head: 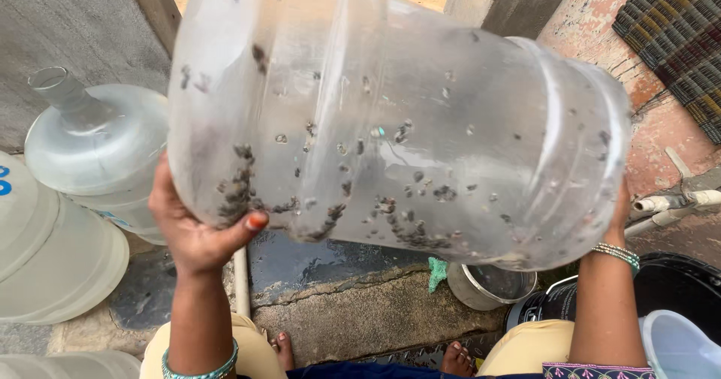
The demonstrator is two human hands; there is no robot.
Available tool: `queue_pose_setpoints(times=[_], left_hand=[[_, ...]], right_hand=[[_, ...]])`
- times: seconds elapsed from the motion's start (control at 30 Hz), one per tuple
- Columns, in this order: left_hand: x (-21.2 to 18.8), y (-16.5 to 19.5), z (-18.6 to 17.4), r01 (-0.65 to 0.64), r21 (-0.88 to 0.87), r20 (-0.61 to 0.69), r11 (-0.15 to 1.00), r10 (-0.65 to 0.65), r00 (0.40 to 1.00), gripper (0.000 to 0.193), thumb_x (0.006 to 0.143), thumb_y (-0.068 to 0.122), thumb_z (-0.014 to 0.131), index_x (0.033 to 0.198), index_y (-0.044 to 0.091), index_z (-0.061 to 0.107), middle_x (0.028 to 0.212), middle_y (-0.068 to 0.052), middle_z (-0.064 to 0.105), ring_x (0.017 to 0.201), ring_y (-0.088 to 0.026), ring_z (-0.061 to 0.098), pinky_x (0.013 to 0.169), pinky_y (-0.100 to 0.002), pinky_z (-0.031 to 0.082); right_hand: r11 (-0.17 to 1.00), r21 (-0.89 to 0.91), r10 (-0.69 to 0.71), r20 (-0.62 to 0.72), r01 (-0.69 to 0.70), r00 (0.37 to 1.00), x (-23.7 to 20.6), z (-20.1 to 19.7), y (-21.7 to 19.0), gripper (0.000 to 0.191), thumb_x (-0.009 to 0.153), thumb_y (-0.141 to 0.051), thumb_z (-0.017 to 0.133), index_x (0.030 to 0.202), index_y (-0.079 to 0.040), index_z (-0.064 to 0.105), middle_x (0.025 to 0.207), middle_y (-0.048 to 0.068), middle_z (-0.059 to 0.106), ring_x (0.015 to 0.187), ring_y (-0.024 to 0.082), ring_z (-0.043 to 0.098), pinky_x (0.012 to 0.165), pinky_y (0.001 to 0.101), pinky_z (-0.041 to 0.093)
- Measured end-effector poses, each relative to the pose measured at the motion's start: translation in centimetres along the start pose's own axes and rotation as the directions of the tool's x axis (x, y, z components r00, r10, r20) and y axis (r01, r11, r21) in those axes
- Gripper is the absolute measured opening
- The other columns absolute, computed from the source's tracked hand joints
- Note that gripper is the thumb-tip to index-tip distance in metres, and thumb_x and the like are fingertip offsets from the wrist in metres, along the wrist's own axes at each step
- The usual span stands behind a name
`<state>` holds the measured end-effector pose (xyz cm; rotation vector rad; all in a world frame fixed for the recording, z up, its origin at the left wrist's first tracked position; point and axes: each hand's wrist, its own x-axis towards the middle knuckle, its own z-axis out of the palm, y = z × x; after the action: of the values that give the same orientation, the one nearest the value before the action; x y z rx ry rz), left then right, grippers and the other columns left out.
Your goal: The person scrubs the inside of a large transparent water dispenser with a green sponge, then rinses it by shaking water inside and pouring it out. The person repeats the rinse cycle by scooping water from a bucket with a jug and pouring it into the dispenser.
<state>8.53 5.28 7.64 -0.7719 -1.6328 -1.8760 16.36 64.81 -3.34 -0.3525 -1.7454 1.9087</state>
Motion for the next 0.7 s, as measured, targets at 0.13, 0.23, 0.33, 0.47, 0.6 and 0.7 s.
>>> queue_pose_setpoints(times=[0.13,0.23,0.33,0.47,0.6,0.7], left_hand=[[-0.5,-6.1,-0.4,0.534,0.397,-0.135,0.746,-0.528,0.838,0.085,0.068,0.057,0.083,0.126,-0.002,0.068,0.114,-0.019,0.075,0.108,-0.028,0.073,0.096,-0.041,0.055],[-1.4,-10.0,-0.4,0.594,0.733,-0.156,0.331,-0.768,0.621,0.098,0.063,0.073,0.078,0.122,-0.004,0.069,0.115,-0.028,0.070,0.111,-0.037,0.068,0.097,-0.045,0.051],[-2.4,-12.3,0.1,0.583,0.788,-0.150,0.200,-0.855,0.496,0.108,0.063,0.081,0.070,0.121,-0.010,0.069,0.116,-0.032,0.070,0.110,-0.041,0.071,0.096,-0.046,0.054],[-2.6,-12.8,0.5,0.529,0.809,-0.097,0.256,-0.830,0.550,0.109,0.064,0.080,0.071,0.125,-0.010,0.066,0.116,-0.033,0.069,0.110,-0.041,0.070,0.096,-0.047,0.053],[-2.2,-12.1,0.1,0.528,0.802,-0.094,0.280,-0.813,0.574,0.109,0.062,0.080,0.069,0.128,-0.007,0.067,0.115,-0.032,0.071,0.110,-0.041,0.070,0.099,-0.047,0.052],[-2.0,-12.1,-0.5,0.530,0.797,-0.109,0.289,-0.795,0.597,0.110,0.065,0.080,0.070,0.131,-0.008,0.063,0.117,-0.033,0.068,0.111,-0.042,0.068,0.098,-0.047,0.050]], right_hand=[[0.748,-0.484,0.497,-0.046,-0.454,0.867,0.3,-0.8,3.8,0.091,0.103,-0.075,0.021,0.114,0.006,0.061,0.077,0.016,0.063,0.065,0.020,0.062,0.057,0.0311,0.055],[0.463,-0.594,0.726,-0.171,-0.658,0.666,-0.3,-0.3,6.6,0.089,0.094,-0.081,0.025,0.123,-0.004,0.058,0.087,0.020,0.070,0.062,0.023,0.061,0.056,0.0337,0.048],[0.339,-0.501,0.791,-0.307,-0.797,0.530,-0.9,0.1,7.4,0.091,0.092,-0.080,0.030,0.131,-0.003,0.058,0.101,0.020,0.071,0.072,0.025,0.065,0.064,0.0347,0.054],[0.445,-0.431,0.790,-0.224,-0.785,0.571,-1.3,-0.6,6.5,0.090,0.093,-0.075,0.026,0.133,0.000,0.055,0.112,0.024,0.067,0.087,0.031,0.070,0.068,0.0427,0.062],[0.479,-0.409,0.815,-0.120,-0.777,0.566,-1.2,-0.9,5.6,0.090,0.093,-0.075,0.019,0.128,-0.003,0.059,0.112,0.027,0.068,0.089,0.031,0.071,0.070,0.0406,0.063],[0.515,-0.448,0.793,-0.074,-0.731,0.604,-1.0,-0.9,5.5,0.098,0.095,-0.079,0.018,0.123,0.003,0.063,0.102,0.027,0.071,0.077,0.028,0.070,0.064,0.0358,0.059]])
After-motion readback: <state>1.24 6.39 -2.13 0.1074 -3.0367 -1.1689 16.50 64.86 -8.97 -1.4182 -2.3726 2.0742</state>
